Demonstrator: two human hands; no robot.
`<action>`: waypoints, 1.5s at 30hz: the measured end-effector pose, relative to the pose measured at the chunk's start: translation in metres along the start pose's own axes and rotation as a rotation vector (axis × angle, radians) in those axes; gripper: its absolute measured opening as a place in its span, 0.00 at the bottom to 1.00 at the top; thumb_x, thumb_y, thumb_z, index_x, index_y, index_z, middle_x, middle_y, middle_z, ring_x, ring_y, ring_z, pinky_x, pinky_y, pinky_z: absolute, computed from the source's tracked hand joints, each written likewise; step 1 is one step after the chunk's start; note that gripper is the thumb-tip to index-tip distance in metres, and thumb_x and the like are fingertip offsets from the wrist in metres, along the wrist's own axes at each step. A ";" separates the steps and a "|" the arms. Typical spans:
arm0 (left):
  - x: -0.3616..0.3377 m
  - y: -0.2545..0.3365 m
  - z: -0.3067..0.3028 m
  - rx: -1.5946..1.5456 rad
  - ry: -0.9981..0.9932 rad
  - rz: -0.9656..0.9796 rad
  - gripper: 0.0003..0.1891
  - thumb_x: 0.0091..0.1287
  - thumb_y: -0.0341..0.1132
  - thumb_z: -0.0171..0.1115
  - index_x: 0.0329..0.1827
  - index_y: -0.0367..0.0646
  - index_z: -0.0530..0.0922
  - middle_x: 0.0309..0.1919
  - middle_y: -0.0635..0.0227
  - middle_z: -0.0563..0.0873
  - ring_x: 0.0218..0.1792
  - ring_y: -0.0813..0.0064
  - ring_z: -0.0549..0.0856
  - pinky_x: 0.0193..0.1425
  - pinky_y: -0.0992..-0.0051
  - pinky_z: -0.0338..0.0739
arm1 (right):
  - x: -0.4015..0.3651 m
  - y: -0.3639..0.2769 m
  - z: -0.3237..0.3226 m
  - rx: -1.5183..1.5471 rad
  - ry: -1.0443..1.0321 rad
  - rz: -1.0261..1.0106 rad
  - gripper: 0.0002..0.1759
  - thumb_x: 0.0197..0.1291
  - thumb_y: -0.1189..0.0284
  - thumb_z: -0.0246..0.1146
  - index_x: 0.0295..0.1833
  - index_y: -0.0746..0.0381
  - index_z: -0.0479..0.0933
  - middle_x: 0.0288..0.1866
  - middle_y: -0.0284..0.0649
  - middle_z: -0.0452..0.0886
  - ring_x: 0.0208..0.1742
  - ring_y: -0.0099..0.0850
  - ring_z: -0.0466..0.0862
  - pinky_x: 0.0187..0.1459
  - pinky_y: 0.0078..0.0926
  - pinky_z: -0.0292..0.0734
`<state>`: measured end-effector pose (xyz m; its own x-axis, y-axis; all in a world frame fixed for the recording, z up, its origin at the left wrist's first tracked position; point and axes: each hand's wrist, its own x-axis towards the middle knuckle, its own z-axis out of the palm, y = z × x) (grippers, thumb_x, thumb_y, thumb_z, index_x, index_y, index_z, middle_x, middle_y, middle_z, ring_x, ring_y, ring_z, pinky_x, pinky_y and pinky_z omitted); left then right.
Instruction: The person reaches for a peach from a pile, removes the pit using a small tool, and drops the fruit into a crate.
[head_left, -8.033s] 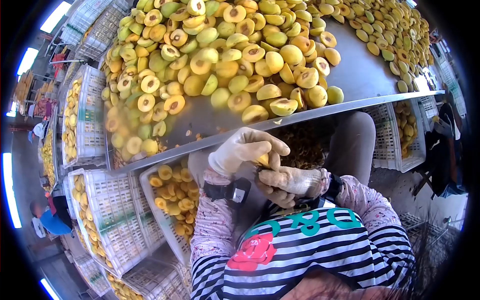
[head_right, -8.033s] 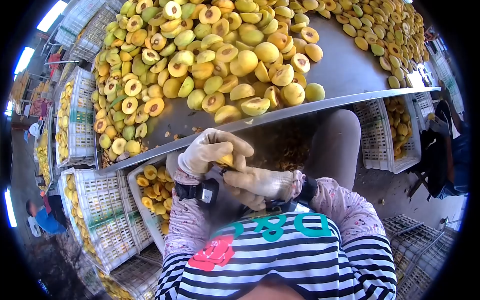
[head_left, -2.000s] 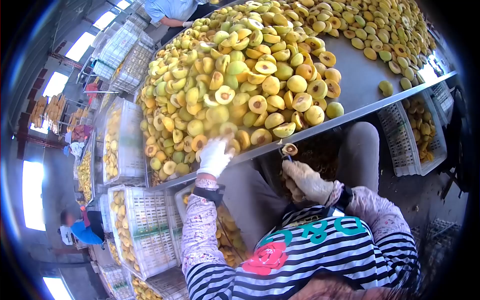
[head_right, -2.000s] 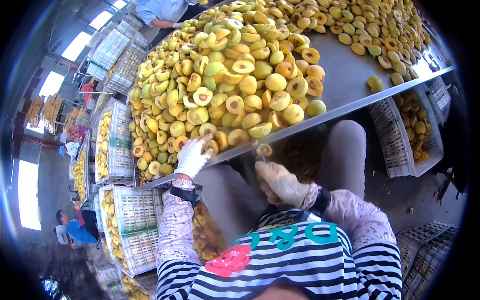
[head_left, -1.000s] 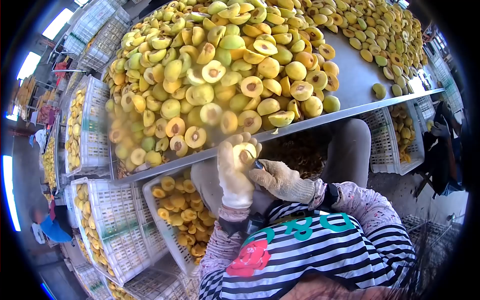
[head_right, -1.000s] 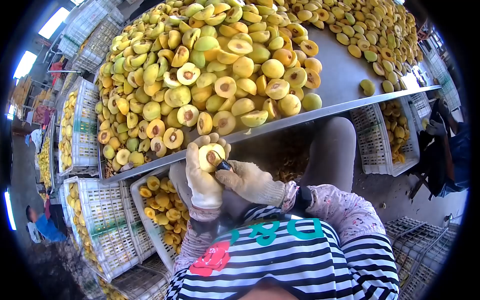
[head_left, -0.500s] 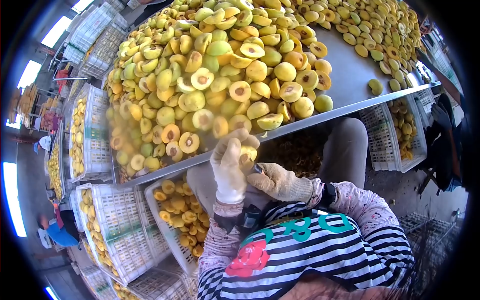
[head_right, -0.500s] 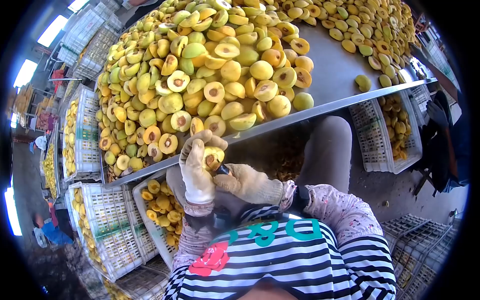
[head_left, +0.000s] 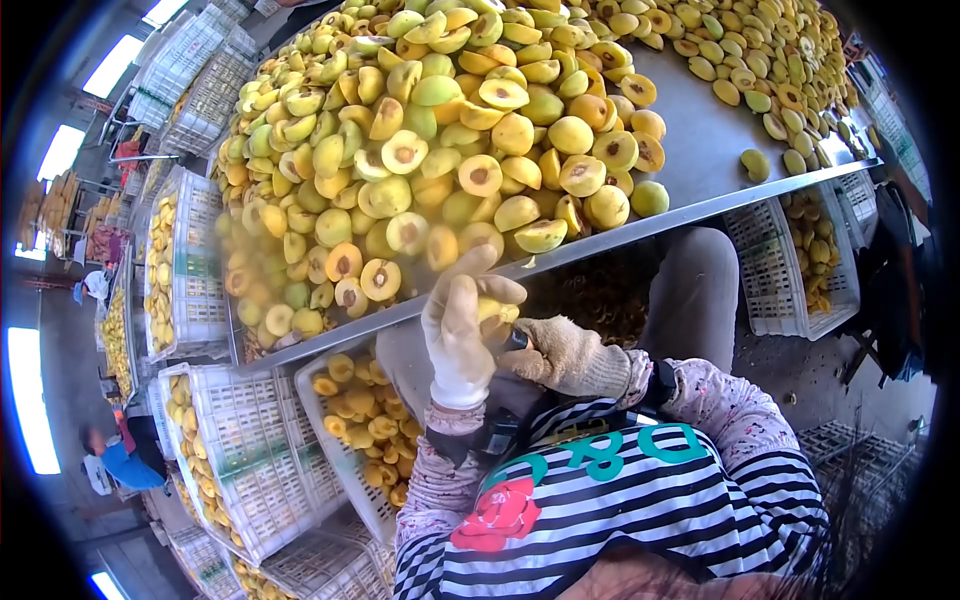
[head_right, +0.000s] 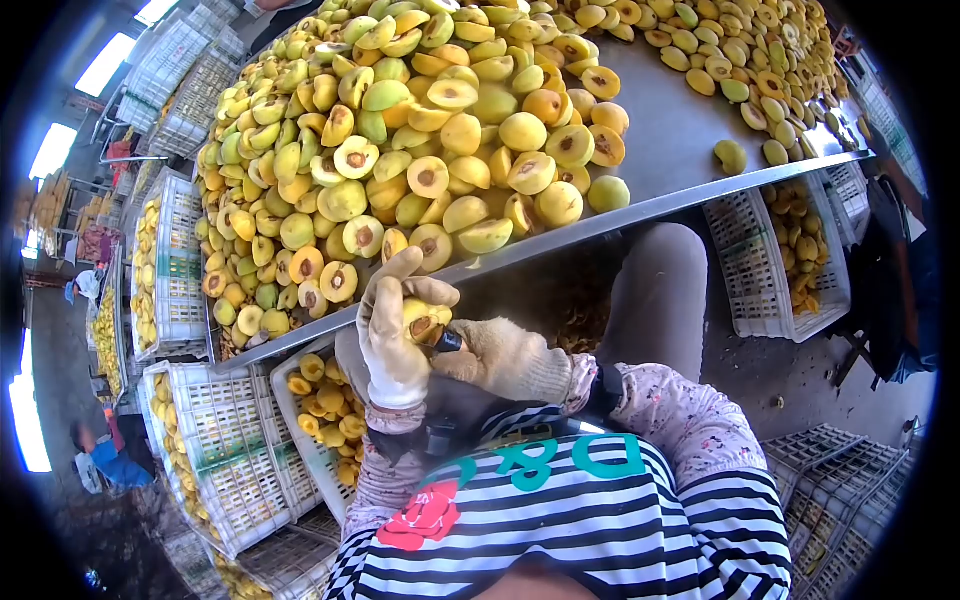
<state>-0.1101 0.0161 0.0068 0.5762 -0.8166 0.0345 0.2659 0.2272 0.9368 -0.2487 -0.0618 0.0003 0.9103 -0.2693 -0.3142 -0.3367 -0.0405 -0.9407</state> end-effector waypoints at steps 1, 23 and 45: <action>0.000 0.003 0.000 -0.016 -0.002 -0.061 0.21 0.78 0.40 0.53 0.63 0.31 0.78 0.34 0.61 0.89 0.37 0.74 0.87 0.46 0.76 0.79 | 0.001 0.008 0.001 0.019 -0.019 -0.006 0.23 0.72 0.54 0.62 0.57 0.63 0.80 0.43 0.48 0.87 0.46 0.38 0.87 0.51 0.35 0.79; -0.008 -0.004 0.002 -0.006 0.165 -0.151 0.19 0.81 0.42 0.49 0.62 0.37 0.77 0.36 0.63 0.88 0.38 0.64 0.88 0.50 0.64 0.85 | -0.022 0.051 -0.014 1.502 -0.632 0.060 0.26 0.73 0.40 0.52 0.36 0.52 0.67 0.17 0.24 0.58 0.12 0.18 0.59 0.14 0.20 0.58; 0.014 0.011 -0.076 0.233 0.071 0.128 0.17 0.64 0.21 0.63 0.55 0.40 0.74 0.47 0.66 0.82 0.45 0.73 0.85 0.52 0.73 0.83 | 0.000 -0.005 0.011 0.618 0.097 0.025 0.15 0.71 0.60 0.64 0.36 0.56 0.69 0.22 0.27 0.67 0.21 0.16 0.65 0.23 0.17 0.61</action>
<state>-0.0403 0.0473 -0.0083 0.6490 -0.7476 0.1410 0.0074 0.1915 0.9815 -0.2445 -0.0508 0.0039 0.8682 -0.3502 -0.3515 -0.1297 0.5235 -0.8421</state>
